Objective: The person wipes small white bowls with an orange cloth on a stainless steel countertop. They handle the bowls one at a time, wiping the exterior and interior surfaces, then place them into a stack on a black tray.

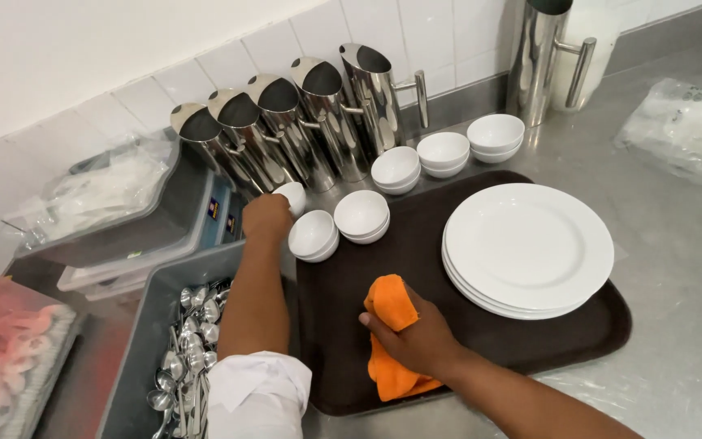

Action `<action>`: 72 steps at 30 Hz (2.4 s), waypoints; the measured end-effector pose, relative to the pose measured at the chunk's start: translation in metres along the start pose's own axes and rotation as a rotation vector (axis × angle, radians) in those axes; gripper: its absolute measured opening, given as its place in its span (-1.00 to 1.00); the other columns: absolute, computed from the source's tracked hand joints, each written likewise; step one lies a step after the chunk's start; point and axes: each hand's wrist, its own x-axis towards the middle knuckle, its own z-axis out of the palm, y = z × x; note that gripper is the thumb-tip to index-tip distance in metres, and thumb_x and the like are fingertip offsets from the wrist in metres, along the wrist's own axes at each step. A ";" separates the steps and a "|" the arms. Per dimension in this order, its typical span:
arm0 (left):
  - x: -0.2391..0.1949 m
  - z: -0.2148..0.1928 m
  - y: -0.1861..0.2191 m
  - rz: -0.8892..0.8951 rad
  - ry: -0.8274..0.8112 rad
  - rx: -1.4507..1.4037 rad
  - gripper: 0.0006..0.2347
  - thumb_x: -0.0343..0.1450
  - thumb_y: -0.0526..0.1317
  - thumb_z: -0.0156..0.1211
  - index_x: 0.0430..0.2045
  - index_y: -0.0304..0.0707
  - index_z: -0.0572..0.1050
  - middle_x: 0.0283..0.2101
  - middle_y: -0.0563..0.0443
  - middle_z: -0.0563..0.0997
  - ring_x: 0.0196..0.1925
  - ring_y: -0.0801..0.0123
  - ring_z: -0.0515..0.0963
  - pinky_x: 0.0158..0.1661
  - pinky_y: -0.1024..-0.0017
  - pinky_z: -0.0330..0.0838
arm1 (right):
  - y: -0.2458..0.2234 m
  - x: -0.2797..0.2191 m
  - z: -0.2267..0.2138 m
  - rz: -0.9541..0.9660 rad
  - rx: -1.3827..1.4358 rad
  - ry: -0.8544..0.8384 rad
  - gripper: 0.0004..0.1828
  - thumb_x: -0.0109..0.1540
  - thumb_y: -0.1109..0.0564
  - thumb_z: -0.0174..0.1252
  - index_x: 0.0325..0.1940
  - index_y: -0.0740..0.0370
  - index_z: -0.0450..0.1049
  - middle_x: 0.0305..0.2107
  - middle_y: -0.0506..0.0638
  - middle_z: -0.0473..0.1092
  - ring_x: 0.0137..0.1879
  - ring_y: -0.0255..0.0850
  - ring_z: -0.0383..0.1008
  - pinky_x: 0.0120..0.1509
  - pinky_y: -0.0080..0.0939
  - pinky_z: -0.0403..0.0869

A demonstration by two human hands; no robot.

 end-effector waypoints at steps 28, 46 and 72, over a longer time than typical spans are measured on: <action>-0.271 -0.016 0.128 0.718 0.660 -1.237 -0.83 0.21 -0.32 0.30 -0.60 -0.39 0.38 0.31 -0.42 0.37 0.34 -0.28 0.34 0.34 0.00 0.11 | 0.065 0.051 0.007 0.102 1.249 -0.285 -0.30 0.40 -0.40 -0.15 0.12 0.24 0.52 -0.06 0.15 0.54 0.07 0.03 0.55 0.31 0.14 0.45; -0.265 0.014 0.158 0.665 0.195 -2.063 -0.37 0.40 0.01 -0.02 0.40 -0.21 0.08 0.43 -0.27 0.10 0.52 0.10 -0.02 0.45 0.08 -0.49 | 0.013 0.006 -0.015 -0.405 0.428 0.407 -0.55 0.52 -0.04 -0.10 -0.38 0.15 0.43 -0.54 -0.05 0.39 -0.32 -0.28 0.43 0.03 -0.18 0.51; -0.249 0.030 0.164 -0.173 -0.381 -2.897 -0.67 0.45 0.15 0.15 -0.13 -0.01 0.61 -0.09 0.03 0.69 -0.11 0.35 0.63 0.02 0.40 0.52 | 0.019 0.010 -0.006 -0.983 -0.225 0.195 -0.62 0.45 0.16 -0.14 0.26 0.43 0.40 0.16 0.34 0.36 0.39 0.26 0.28 0.48 0.24 0.22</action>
